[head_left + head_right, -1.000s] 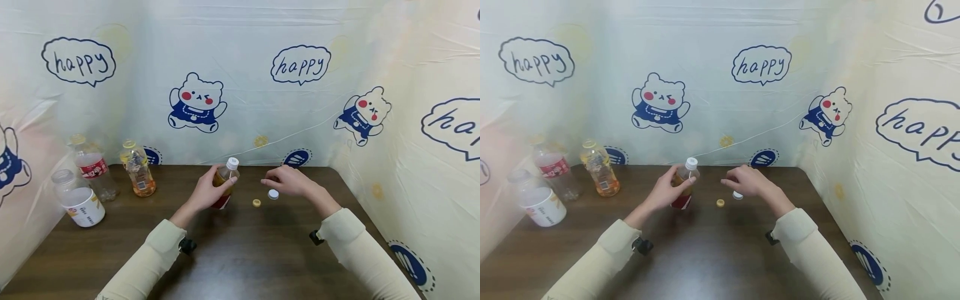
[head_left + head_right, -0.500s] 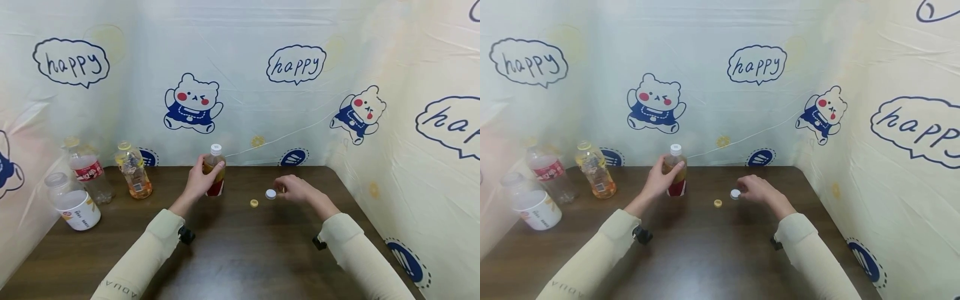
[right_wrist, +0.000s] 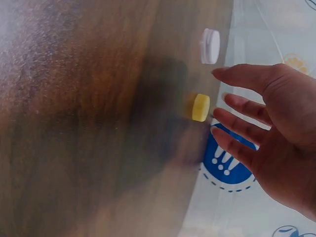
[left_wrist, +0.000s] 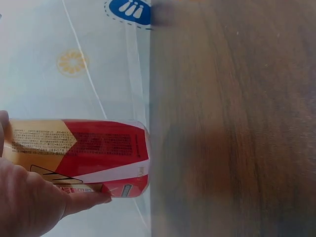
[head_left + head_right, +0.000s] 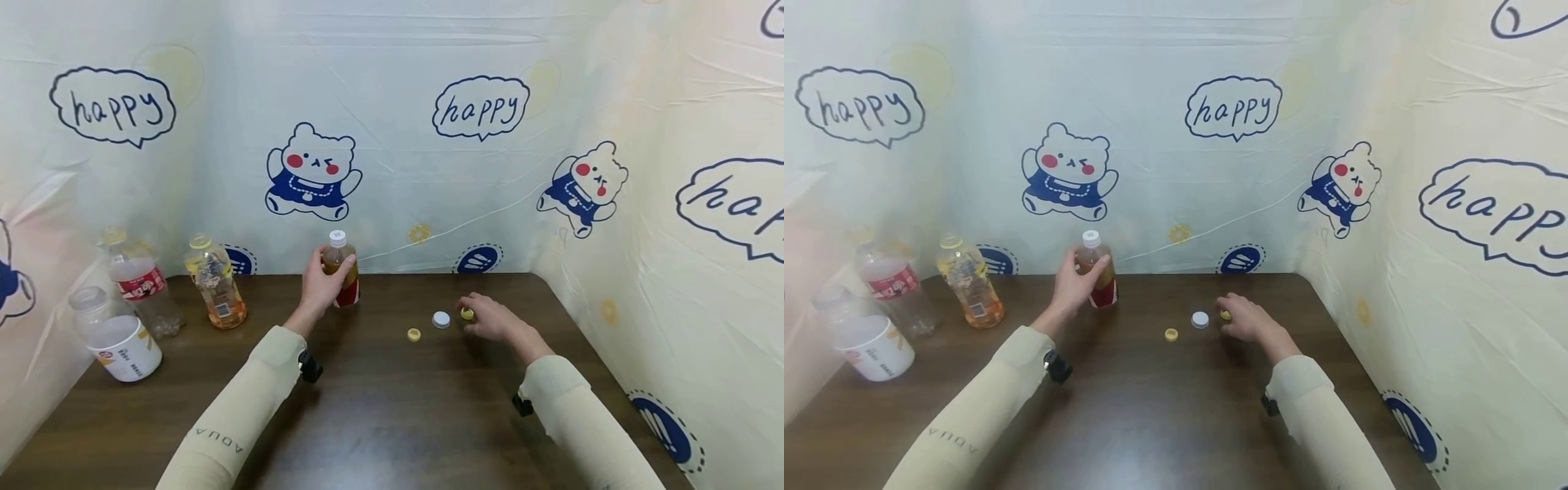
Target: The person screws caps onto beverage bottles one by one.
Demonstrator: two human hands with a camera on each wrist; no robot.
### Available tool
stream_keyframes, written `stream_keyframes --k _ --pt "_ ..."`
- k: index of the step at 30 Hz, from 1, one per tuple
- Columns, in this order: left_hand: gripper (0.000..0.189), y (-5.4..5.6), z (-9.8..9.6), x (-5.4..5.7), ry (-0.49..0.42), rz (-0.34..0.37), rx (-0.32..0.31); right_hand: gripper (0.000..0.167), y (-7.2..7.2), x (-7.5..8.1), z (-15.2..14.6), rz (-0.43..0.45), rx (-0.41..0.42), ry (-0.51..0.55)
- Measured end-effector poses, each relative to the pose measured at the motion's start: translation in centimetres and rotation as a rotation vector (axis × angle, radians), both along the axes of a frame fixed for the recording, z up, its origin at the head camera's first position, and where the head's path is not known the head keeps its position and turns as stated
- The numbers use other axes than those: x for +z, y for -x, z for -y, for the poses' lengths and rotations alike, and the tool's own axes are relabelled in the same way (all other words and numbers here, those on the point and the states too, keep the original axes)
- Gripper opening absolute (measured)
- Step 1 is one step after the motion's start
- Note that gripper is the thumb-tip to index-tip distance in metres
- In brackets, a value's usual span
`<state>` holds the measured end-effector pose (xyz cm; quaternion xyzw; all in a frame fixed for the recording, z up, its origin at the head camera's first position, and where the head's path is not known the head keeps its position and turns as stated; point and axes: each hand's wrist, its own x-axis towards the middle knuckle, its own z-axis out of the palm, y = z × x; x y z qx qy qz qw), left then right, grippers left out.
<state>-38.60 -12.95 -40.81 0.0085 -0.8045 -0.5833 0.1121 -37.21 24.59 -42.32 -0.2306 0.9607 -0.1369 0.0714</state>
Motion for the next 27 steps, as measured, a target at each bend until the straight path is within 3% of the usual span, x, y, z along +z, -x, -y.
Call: stream_keyframes --k 18,27 --pt "0.079 4.9 -0.6 -1.6 0.024 0.019 0.014 0.045 1.7 -1.0 -0.3 0.006 -0.122 -0.111" --pt "0.081 6.3 -0.5 -2.0 0.042 0.016 0.022 0.046 2.1 -1.2 0.1 0.027 -0.150 -0.127"
